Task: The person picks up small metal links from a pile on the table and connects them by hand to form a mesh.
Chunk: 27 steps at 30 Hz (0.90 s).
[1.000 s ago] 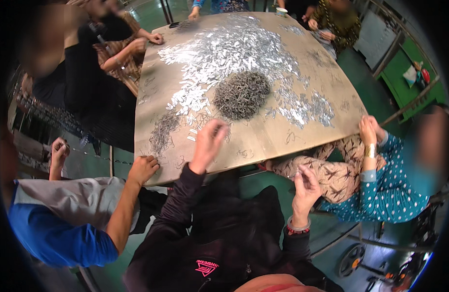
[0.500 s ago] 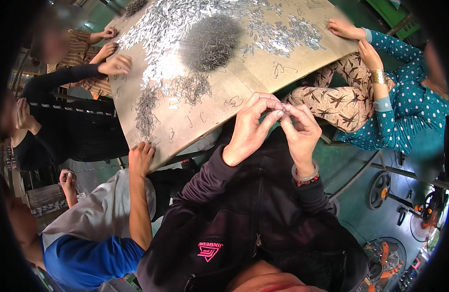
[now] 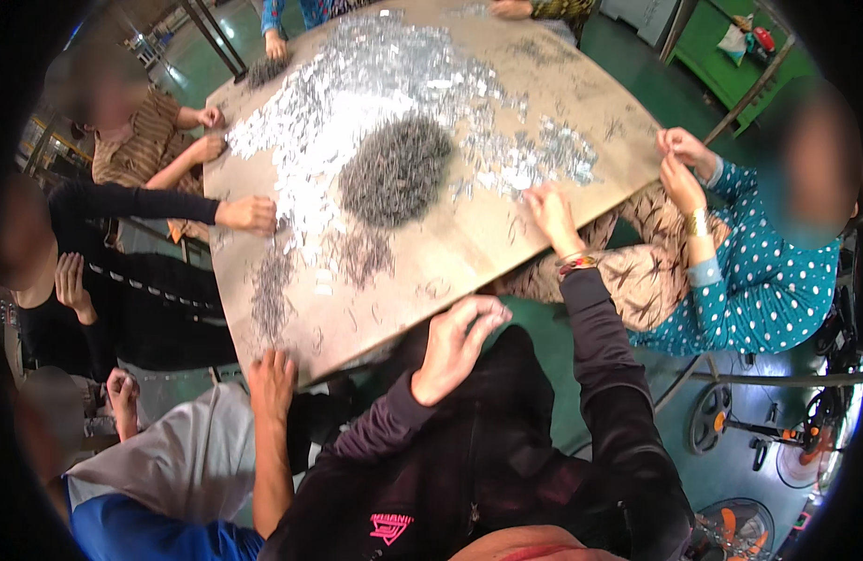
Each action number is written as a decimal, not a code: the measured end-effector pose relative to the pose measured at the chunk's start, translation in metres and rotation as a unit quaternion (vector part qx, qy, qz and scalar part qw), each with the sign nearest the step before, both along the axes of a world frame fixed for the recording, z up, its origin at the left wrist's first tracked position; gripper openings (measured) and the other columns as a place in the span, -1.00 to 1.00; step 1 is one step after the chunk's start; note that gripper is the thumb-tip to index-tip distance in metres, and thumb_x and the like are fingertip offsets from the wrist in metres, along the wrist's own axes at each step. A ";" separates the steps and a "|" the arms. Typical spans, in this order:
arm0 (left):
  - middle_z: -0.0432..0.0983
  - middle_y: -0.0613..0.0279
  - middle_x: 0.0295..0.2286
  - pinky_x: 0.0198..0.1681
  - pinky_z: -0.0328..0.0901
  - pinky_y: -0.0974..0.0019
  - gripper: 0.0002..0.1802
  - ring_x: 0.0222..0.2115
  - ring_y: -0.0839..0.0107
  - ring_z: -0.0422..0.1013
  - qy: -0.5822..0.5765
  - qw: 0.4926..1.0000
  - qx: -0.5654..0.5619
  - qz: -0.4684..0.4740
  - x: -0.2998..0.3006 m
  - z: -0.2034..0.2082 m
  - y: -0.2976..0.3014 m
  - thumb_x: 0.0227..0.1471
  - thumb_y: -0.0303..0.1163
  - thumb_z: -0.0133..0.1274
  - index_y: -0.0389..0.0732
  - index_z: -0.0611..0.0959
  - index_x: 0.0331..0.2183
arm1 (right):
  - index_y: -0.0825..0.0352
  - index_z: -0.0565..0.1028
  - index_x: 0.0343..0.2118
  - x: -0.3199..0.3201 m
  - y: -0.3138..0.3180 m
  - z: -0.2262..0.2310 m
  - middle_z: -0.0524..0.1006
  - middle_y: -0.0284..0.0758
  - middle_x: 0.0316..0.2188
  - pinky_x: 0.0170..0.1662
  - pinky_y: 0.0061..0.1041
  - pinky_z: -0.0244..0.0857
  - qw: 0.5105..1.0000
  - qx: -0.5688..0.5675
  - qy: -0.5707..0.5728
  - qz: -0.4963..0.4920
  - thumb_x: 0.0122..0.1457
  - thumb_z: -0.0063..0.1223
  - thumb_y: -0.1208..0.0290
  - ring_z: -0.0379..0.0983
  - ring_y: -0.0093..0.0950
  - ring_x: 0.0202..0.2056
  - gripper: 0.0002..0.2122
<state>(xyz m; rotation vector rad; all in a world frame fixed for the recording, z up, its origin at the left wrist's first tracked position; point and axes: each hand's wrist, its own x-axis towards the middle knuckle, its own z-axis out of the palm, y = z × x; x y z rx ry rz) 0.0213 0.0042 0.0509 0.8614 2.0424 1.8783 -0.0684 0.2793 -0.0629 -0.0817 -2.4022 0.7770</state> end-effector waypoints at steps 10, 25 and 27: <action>0.56 0.18 -0.44 -0.28 0.34 0.43 -0.94 -0.39 0.46 0.47 -0.014 1.000 -0.003 0.014 -0.003 -0.010 -0.009 0.03 -0.57 0.03 -0.32 0.55 -0.37 | 0.47 0.41 -0.52 -0.030 0.031 -0.031 0.41 0.04 -0.40 -0.21 -0.20 0.26 0.987 0.092 -0.099 0.090 -0.14 -0.09 0.62 0.34 0.01 -0.26 -0.92; 0.56 0.17 -0.42 -0.29 0.33 0.42 -0.90 -0.38 0.43 0.49 0.076 0.997 -0.009 0.013 -0.003 -0.009 -0.011 0.01 -0.50 0.07 -0.32 0.56 -0.36 | 0.55 0.42 -0.22 0.087 -0.082 0.095 0.51 -0.23 -0.36 -0.26 -0.58 0.41 0.879 -0.463 -0.070 0.088 0.07 -0.01 0.67 0.50 -0.47 -0.36 -0.81; 0.56 0.20 -0.44 -0.31 0.34 0.41 -0.89 -0.39 0.45 0.50 0.077 0.996 -0.030 0.031 -0.004 -0.017 -0.020 0.00 -0.49 0.08 -0.31 0.56 -0.36 | 0.54 0.43 -0.22 0.115 -0.123 0.108 0.51 -0.23 -0.34 -0.25 -0.60 0.42 0.888 -0.442 -0.072 0.100 0.07 0.01 0.69 0.50 -0.50 -0.35 -0.81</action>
